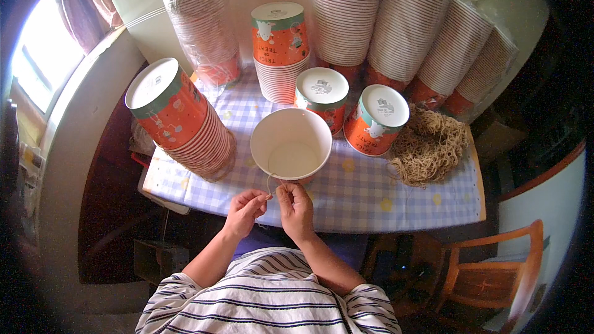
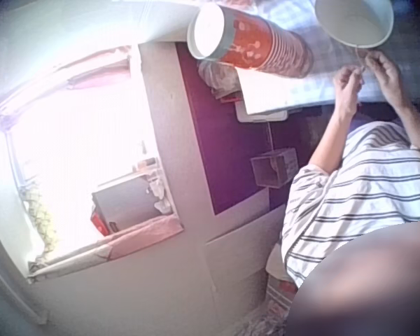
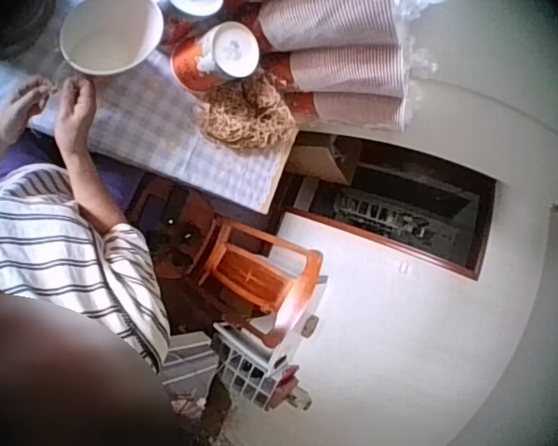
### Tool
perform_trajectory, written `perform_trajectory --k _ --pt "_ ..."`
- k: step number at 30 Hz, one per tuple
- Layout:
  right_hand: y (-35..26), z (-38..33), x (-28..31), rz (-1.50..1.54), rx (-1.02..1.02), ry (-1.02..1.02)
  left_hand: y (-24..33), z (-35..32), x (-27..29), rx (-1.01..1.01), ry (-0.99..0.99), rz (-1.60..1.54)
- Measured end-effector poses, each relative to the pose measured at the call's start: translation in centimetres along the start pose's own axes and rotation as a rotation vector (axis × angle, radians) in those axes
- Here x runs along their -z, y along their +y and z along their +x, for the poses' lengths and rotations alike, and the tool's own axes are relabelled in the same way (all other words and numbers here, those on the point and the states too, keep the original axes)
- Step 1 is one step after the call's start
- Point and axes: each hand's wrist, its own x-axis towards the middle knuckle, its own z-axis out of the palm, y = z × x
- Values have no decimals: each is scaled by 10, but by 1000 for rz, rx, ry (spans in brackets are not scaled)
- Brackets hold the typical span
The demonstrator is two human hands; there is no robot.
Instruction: Attaching string handles to plastic buckets by threading them through small holes.
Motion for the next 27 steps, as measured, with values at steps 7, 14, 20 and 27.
perform_trajectory --k 7,14,20,27 --pt "-2 -1 0 14 -29 -24 -4 0 0 -98 14 192" --pt "-1 -1 -3 -66 18 19 -9 0 0 -147 -20 238" --pt "11 -1 0 72 -165 -27 -14 -5 -1 -130 5 217" --pt "18 -16 8 225 -360 -143 -27 -11 11 -58 51 243"
